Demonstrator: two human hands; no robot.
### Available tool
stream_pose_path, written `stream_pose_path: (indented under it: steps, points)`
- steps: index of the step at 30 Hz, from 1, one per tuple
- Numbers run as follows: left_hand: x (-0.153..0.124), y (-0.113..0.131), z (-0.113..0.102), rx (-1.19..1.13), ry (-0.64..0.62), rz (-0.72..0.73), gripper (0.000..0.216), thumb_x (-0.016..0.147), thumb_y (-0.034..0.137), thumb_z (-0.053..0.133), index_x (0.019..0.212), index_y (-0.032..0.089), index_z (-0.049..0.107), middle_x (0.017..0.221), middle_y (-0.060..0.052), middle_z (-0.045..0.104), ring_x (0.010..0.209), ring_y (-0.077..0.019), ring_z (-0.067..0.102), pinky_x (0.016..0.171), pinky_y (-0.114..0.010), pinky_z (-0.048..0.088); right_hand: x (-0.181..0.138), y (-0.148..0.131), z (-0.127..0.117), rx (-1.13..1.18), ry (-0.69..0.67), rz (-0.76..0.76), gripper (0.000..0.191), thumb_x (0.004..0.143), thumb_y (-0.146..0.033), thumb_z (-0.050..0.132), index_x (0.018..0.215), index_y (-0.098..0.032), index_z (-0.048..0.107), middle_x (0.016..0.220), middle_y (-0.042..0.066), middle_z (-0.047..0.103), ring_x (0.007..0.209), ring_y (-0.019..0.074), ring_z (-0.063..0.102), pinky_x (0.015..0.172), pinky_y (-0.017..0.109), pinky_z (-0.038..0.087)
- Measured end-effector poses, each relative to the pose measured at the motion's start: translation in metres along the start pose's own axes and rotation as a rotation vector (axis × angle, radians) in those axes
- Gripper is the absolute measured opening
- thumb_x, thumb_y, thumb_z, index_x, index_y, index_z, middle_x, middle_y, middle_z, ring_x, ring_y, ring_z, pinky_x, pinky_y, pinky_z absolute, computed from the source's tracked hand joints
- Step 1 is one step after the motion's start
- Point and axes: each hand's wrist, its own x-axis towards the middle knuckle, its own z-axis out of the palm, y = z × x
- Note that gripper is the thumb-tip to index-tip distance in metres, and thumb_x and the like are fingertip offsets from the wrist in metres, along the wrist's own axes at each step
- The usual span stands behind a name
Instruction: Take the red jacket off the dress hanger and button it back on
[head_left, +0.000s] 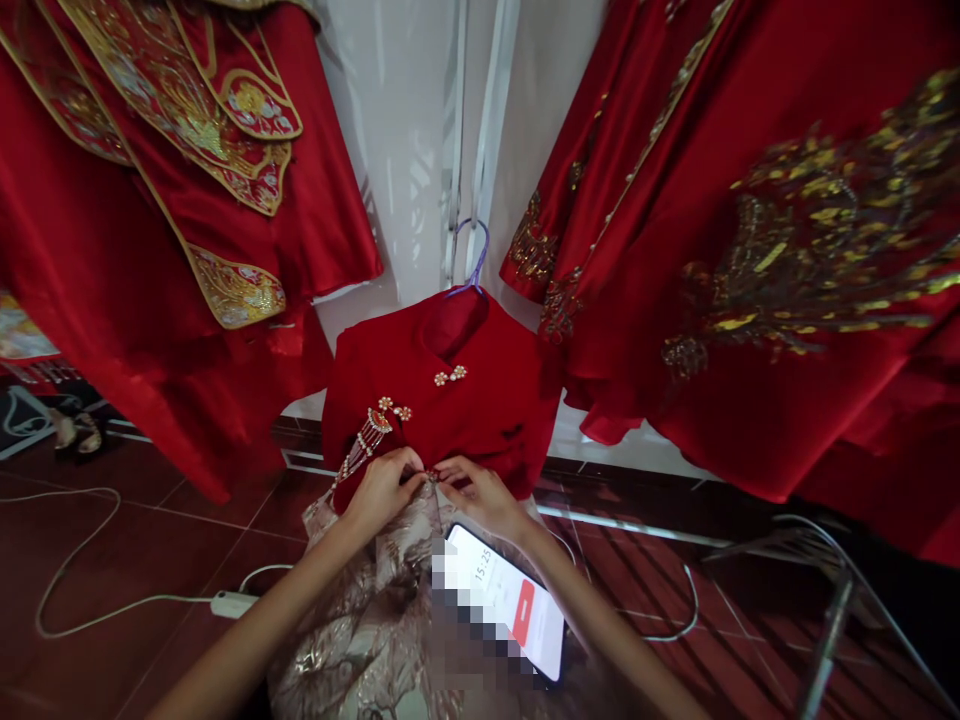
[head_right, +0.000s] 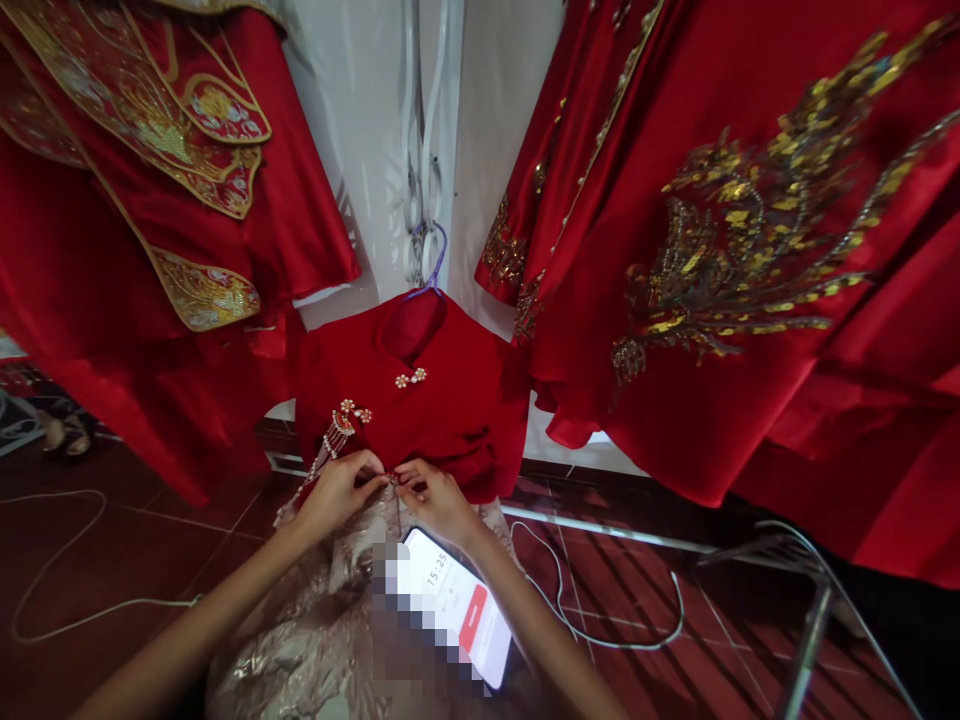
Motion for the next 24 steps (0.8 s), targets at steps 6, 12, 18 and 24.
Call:
stream_pose_path:
  steps: [6, 12, 18, 24]
  points:
    - [0.003, -0.001, 0.004, -0.223, 0.005, -0.088, 0.011, 0.078, 0.025, 0.056, 0.080, 0.017, 0.063, 0.078, -0.003, 0.066, 0.073, -0.0137, 0.061, 0.071, -0.025, 0.046, -0.001, 0.003, 0.004, 0.027, 0.050, 0.041, 0.033, 0.076, -0.027, 0.058, 0.107, -0.019, 0.054, 0.093, 0.005, 0.062, 0.087, 0.0141, 0.060, 0.069, 0.026, 0.050]
    - [0.006, 0.014, 0.006, -0.715, -0.273, -0.247, 0.025, 0.066, 0.034, 0.070, 0.076, 0.012, 0.065, 0.073, -0.004, 0.066, 0.067, -0.0128, 0.060, 0.065, -0.024, 0.047, -0.002, -0.003, 0.004, -0.154, 0.139, -0.028, 0.030, 0.065, -0.019, 0.061, 0.090, -0.021, 0.046, 0.073, -0.003, 0.052, 0.063, 0.0102, 0.049, 0.055, 0.021, 0.039]
    - [0.027, 0.006, 0.003, -0.989, 0.169, -0.442, 0.034, 0.072, 0.046, 0.064, 0.077, 0.012, 0.061, 0.073, -0.004, 0.064, 0.068, -0.0136, 0.063, 0.070, -0.029, 0.053, 0.001, -0.010, -0.017, -0.216, 0.104, -0.049, 0.022, 0.068, -0.018, 0.055, 0.085, -0.023, 0.043, 0.062, -0.007, 0.047, 0.053, 0.0095, 0.044, 0.051, 0.020, 0.032]
    - [0.043, -0.005, 0.004, -1.204, 0.424, -0.443, 0.029, 0.064, 0.031, 0.073, 0.083, 0.011, 0.065, 0.088, -0.008, 0.067, 0.081, -0.0140, 0.063, 0.085, -0.033, 0.051, -0.001, -0.009, -0.023, -0.179, 0.032, -0.055, 0.021, 0.072, -0.023, 0.056, 0.089, -0.022, 0.044, 0.065, -0.006, 0.051, 0.052, 0.0088, 0.045, 0.051, 0.020, 0.033]
